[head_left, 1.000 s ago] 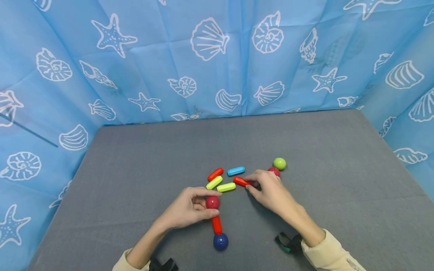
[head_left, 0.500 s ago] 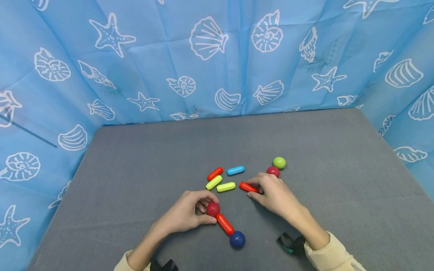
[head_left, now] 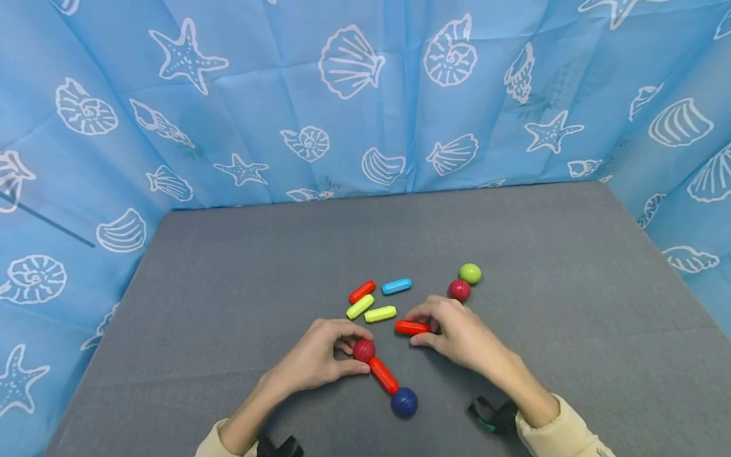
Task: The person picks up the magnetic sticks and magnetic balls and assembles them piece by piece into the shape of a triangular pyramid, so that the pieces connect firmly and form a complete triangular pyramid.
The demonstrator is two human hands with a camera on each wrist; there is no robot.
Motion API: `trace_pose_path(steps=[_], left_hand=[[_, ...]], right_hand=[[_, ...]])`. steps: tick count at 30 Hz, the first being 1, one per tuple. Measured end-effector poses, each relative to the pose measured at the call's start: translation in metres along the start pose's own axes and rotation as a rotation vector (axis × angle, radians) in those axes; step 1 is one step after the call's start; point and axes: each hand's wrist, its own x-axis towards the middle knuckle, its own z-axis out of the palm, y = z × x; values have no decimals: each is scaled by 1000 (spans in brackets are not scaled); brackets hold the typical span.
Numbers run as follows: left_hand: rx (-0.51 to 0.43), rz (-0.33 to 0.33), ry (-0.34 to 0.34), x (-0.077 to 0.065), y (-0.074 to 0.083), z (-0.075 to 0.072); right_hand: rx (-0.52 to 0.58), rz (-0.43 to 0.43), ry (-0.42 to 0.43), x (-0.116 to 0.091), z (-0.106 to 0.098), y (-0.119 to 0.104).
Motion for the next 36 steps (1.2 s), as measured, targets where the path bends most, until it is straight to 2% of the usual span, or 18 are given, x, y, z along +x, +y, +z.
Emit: trace_pose_path(steps=[8, 22, 36], left_hand=[[48, -6, 0, 1, 0, 1], [57, 1, 5, 1, 0, 3], [70, 15, -9, 1, -1, 2]], right_hand=[[-31, -148, -24, -3, 3, -8], [-12, -172, -60, -3, 14, -18], [-20, -196, -63, -1, 19, -17]])
